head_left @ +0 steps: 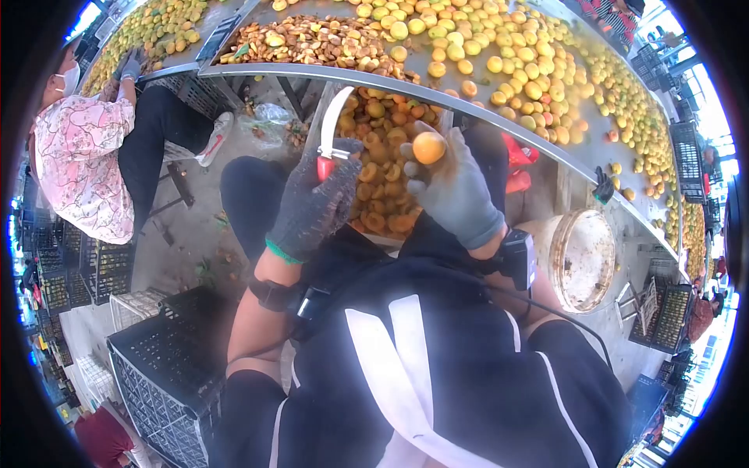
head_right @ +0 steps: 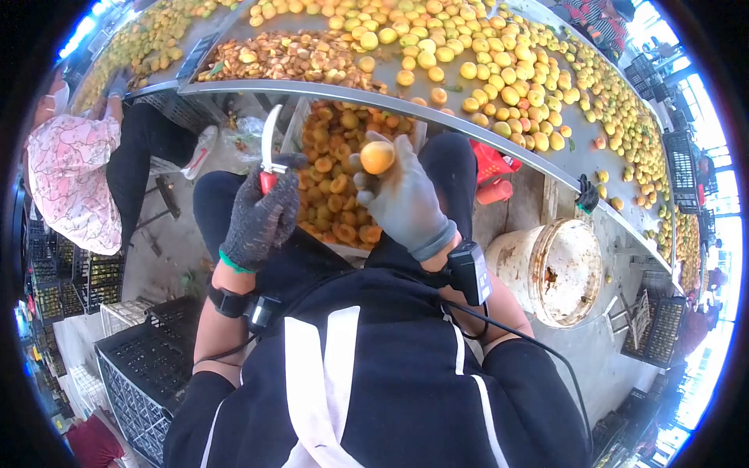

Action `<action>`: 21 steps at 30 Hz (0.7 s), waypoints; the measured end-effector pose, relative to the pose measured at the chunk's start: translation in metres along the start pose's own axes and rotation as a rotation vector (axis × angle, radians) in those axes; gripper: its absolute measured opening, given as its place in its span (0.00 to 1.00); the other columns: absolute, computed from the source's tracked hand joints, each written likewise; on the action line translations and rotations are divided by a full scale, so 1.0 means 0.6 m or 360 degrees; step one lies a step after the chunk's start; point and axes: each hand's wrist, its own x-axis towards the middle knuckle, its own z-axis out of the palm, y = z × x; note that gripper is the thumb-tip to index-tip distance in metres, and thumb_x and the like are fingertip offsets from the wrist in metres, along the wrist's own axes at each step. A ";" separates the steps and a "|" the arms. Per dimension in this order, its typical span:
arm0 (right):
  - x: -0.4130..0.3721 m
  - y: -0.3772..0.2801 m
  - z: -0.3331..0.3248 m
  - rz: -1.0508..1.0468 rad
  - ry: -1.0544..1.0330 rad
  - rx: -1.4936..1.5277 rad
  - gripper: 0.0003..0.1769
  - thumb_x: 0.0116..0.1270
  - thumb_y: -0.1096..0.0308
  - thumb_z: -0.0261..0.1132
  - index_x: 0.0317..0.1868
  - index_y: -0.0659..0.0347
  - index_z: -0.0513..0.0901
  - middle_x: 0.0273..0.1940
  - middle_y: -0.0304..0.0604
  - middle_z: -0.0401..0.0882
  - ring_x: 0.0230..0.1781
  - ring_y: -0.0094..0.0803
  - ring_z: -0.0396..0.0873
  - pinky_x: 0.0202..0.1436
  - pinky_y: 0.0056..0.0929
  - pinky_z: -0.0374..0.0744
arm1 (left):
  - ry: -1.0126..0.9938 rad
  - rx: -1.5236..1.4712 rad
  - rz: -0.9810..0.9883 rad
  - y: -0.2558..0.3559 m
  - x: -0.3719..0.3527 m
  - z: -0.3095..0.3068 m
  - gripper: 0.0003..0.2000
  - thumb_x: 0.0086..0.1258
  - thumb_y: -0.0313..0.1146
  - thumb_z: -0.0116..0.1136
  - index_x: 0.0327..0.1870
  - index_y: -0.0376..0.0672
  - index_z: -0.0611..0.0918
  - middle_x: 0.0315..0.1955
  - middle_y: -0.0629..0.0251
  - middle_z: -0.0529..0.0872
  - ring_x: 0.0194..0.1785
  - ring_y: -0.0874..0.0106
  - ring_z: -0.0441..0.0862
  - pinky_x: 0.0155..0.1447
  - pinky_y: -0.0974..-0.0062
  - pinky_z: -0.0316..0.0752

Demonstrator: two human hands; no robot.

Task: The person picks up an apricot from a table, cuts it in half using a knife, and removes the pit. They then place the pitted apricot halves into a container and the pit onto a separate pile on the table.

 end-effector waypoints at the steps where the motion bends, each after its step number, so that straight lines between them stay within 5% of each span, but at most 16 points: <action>1: -0.007 0.003 0.018 -0.0005 -0.0016 -0.0048 0.27 0.77 0.50 0.53 0.70 0.53 0.65 0.52 0.44 0.78 0.52 0.36 0.77 0.52 0.39 0.77 | 0.0078 0.0308 0.0272 -0.009 -0.001 0.005 0.18 0.74 0.33 0.58 0.63 0.45 0.74 0.26 0.71 0.80 0.22 0.83 0.78 0.23 0.87 0.68; 3: -0.007 0.001 0.034 -0.0017 -0.0029 -0.0103 0.25 0.79 0.53 0.51 0.70 0.55 0.65 0.52 0.45 0.78 0.52 0.35 0.77 0.52 0.37 0.77 | 0.0144 0.0612 0.0547 -0.015 0.005 0.017 0.16 0.73 0.33 0.59 0.59 0.42 0.76 0.25 0.71 0.80 0.20 0.82 0.78 0.23 0.86 0.70; 5: -0.012 0.002 0.046 -0.0051 -0.0122 -0.0129 0.24 0.79 0.56 0.51 0.69 0.58 0.65 0.52 0.45 0.78 0.50 0.35 0.77 0.53 0.34 0.76 | 0.0183 0.0698 0.0201 -0.005 -0.008 0.035 0.12 0.70 0.33 0.63 0.49 0.39 0.79 0.24 0.69 0.81 0.23 0.78 0.80 0.30 0.76 0.75; 10: -0.029 0.019 0.070 -0.0428 -0.0197 -0.0630 0.25 0.79 0.58 0.52 0.70 0.62 0.63 0.55 0.44 0.75 0.56 0.31 0.74 0.61 0.30 0.71 | 0.0061 0.0862 0.0139 -0.011 -0.017 0.054 0.14 0.70 0.33 0.62 0.53 0.42 0.77 0.28 0.61 0.85 0.29 0.71 0.85 0.36 0.72 0.78; 12: -0.036 0.023 0.070 -0.0549 -0.0185 -0.0851 0.27 0.79 0.58 0.53 0.70 0.63 0.63 0.56 0.44 0.74 0.59 0.30 0.73 0.65 0.29 0.69 | 0.0239 0.1332 0.1066 -0.031 -0.010 0.056 0.15 0.69 0.34 0.62 0.54 0.43 0.76 0.31 0.56 0.86 0.33 0.60 0.87 0.37 0.69 0.78; 14: -0.044 0.025 0.081 -0.0611 -0.0227 -0.1151 0.27 0.78 0.58 0.53 0.70 0.65 0.62 0.58 0.44 0.72 0.64 0.28 0.69 0.69 0.28 0.64 | 0.0232 0.1359 0.0975 -0.031 -0.017 0.057 0.14 0.69 0.34 0.62 0.53 0.43 0.77 0.32 0.54 0.86 0.35 0.57 0.86 0.38 0.67 0.78; 21: -0.040 0.030 0.071 -0.0507 -0.0325 -0.0798 0.24 0.74 0.65 0.56 0.66 0.65 0.65 0.58 0.47 0.72 0.65 0.35 0.69 0.71 0.34 0.64 | 0.0164 0.1635 0.0718 -0.031 -0.028 0.058 0.13 0.66 0.33 0.67 0.46 0.40 0.78 0.31 0.50 0.85 0.37 0.52 0.85 0.38 0.65 0.78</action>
